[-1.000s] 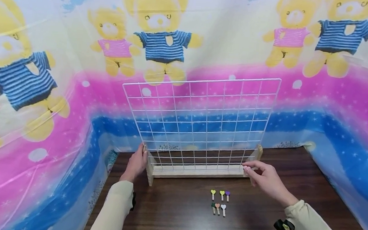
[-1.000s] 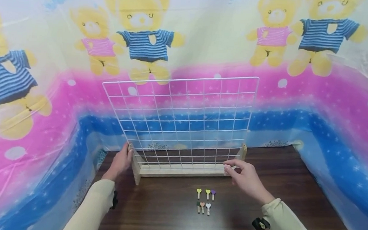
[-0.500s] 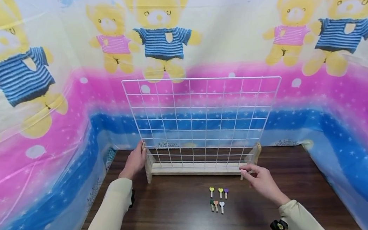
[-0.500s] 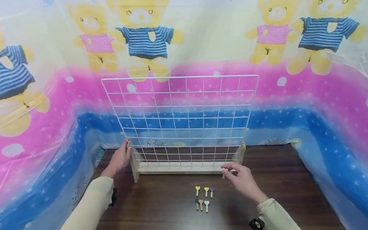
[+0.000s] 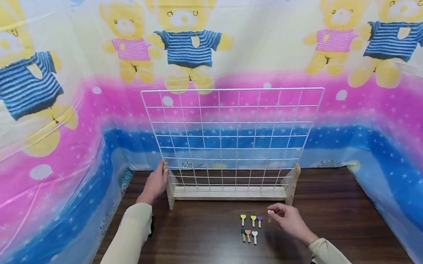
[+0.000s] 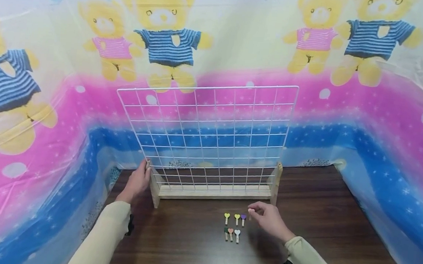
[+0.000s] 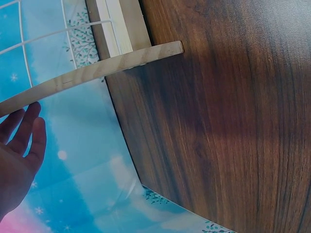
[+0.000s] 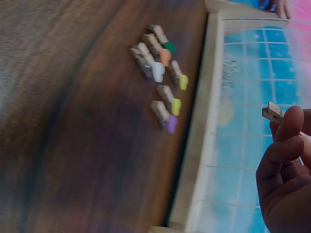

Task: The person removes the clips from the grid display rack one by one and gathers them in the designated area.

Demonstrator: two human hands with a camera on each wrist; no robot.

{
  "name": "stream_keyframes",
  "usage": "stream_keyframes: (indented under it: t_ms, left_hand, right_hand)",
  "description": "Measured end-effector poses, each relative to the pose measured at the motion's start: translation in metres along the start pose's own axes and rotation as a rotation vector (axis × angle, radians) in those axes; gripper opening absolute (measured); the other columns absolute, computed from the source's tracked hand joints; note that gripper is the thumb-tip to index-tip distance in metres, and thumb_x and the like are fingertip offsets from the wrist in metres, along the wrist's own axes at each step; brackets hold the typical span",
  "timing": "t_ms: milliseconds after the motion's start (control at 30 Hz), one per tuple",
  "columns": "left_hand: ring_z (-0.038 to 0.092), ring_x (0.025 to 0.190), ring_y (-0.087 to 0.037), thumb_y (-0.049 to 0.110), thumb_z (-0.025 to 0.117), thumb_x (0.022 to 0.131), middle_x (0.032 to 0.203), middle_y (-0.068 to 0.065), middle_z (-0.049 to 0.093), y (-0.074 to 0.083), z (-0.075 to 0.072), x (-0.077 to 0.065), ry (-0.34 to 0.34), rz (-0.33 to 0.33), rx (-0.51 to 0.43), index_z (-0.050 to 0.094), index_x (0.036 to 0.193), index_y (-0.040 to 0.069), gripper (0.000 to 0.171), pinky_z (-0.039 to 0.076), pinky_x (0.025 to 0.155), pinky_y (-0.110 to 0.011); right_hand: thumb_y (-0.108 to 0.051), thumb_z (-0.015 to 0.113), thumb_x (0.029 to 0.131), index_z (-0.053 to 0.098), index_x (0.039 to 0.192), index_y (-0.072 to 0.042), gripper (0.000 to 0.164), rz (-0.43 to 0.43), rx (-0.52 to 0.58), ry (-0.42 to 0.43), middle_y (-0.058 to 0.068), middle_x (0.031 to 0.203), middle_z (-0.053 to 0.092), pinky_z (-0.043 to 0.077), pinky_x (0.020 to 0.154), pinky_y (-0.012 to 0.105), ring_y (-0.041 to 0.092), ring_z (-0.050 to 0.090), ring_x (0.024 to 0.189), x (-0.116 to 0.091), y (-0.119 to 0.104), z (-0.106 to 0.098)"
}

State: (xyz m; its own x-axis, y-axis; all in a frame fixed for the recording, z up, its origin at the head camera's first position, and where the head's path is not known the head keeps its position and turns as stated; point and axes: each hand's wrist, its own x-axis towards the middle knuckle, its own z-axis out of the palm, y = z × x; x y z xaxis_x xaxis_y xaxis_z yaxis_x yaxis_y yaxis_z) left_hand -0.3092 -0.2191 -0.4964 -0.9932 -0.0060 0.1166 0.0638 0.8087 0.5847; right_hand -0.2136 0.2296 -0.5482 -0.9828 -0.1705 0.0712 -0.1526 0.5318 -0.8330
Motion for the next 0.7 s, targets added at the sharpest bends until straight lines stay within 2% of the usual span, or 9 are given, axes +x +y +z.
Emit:
stream_keyframes:
  t_ms: [233, 500, 700]
  left_hand:
    - [0.055, 0.107, -0.042, 0.021, 0.034, 0.104, 0.126, -0.026, 0.052, 0.000, 0.000, 0.001, 0.003, 0.008, 0.000, 0.026, 0.144, 0.011, 0.042, 0.043, 0.086, -0.055]
    - [0.055, 0.108, -0.042, 0.022, 0.033, 0.105, 0.127, -0.025, 0.051, -0.001, 0.000, 0.001, -0.009, -0.001, -0.001, 0.024, 0.146, 0.012, 0.043, 0.043, 0.086, -0.055]
    - [0.055, 0.107, -0.041, 0.022, 0.033, 0.105, 0.127, -0.025, 0.051, -0.002, 0.000, 0.001, -0.009, 0.007, -0.001, 0.023, 0.146, 0.012, 0.044, 0.044, 0.084, -0.054]
  right_hand:
    - [-0.009, 0.065, 0.089, 0.068, 0.099, 0.000, 0.013, 0.015, 0.010, -0.023, 0.004, 0.083, 0.065, 0.049, 0.048, 0.029, 0.027, 0.062, 0.065, -0.002, 0.017, 0.014]
    - [-0.005, 0.066, 0.087, 0.068, 0.096, 0.001, 0.011, 0.050, -0.019, -0.047, 0.003, 0.078, 0.064, 0.047, 0.045, 0.029, 0.020, 0.057, 0.054, -0.002, 0.025, 0.024]
    - [-0.007, 0.066, 0.088, 0.069, 0.094, 0.001, 0.010, 0.039, -0.039, -0.079, 0.001, 0.073, 0.062, 0.046, 0.044, 0.028, 0.015, 0.053, 0.050, -0.001, 0.031, 0.028]
